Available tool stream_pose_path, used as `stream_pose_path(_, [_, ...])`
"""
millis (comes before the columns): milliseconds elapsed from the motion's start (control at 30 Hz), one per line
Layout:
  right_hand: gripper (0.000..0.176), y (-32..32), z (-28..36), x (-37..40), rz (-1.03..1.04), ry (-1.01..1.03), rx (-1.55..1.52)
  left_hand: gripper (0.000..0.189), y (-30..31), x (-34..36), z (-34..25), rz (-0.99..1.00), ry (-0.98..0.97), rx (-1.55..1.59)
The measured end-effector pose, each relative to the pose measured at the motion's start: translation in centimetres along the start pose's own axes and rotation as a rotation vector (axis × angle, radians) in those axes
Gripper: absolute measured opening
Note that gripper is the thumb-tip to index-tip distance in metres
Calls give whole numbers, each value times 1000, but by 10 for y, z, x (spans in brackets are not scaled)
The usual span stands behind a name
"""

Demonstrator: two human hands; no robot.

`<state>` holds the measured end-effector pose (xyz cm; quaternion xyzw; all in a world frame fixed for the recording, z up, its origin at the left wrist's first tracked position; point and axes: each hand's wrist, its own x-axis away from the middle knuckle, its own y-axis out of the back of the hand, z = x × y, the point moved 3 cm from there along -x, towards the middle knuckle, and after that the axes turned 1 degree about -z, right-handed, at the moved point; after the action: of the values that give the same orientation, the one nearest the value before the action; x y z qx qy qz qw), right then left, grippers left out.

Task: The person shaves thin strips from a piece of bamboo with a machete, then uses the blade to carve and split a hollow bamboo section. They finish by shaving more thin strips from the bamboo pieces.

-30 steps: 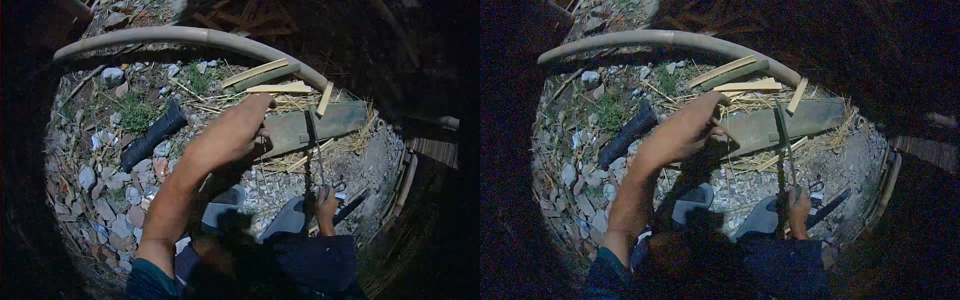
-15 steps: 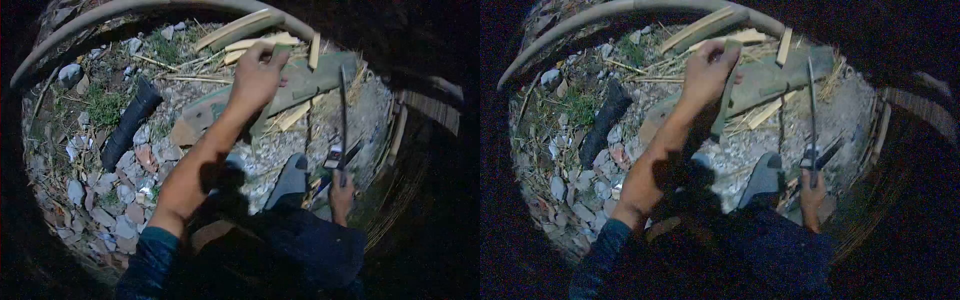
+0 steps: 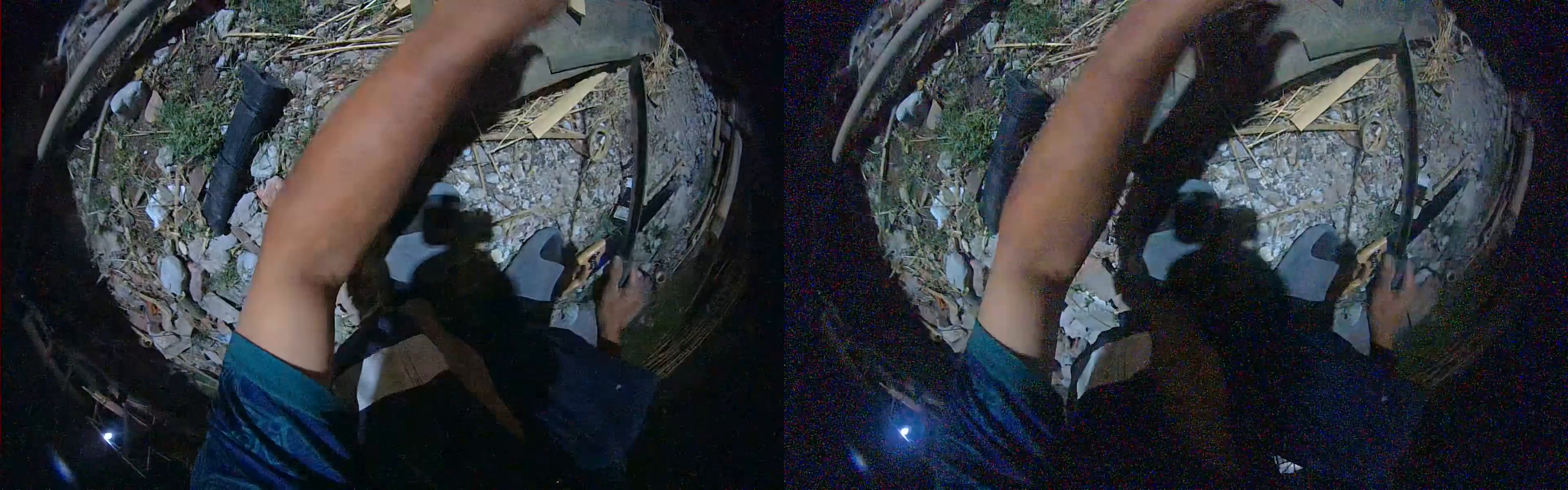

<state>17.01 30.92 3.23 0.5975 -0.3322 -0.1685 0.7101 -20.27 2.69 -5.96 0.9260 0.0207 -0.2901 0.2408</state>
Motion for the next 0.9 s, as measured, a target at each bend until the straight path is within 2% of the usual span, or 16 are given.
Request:
stream_pose_path(67, [50,-9,-14,0,55,-44,-3,20,-35,47,-28,256,5,-40])
stream_pose_path(133, [46,-26,-60,-8,-115,78,-202,28,-58,81,-43,447,15,-139])
stream_pose_path(167, [41,-4,-23,-10,2,74,41,28,-61,91,-40,441,7,-147])
stream_pose_path(233, [38,6,-26,-22,34,64,5,29,-67,105,-41,403,-193,-287])
stream_pose_path(300, [35,11,-30,-33,69,48,-32,29,-68,113,-44,430,-208,-316])
stream_pose_path(367, [31,15,-20,-52,42,253,-86,28,-70,122,-47,458,-219,-346])
stream_pose_path(467, [30,23,18,-81,-107,457,-45,27,-69,122,-50,365,-282,-397])
stream_pose_path(533, [29,28,55,-97,-35,418,-164,21,-56,117,-56,262,-25,-122])
stream_pose_path(567, [29,25,72,-103,44,364,-278,21,-45,114,-63,251,-20,-126])
stream_pose_path(633, [28,9,100,-114,-35,488,-335,11,7,106,-78,-206,41,-99])
stream_pose_path(700, [28,2,125,-112,-102,619,-396,19,52,111,-82,-280,454,128])
stream_pose_path(733, [28,-6,135,-110,40,485,-551,15,67,109,-89,-384,758,476])
stream_pose_path(767, [29,-15,139,-105,188,340,-705,21,88,110,-93,-408,745,303])
stream_pose_path(800, [29,-19,144,-100,205,344,-723,21,98,117,-92,-407,740,277])
stream_pose_path(867, [31,-24,155,-88,252,488,-635,8,118,124,-98,-558,335,366])
stream_pose_path(900, [30,-21,158,-81,238,594,-627,11,121,125,-108,-555,276,333])
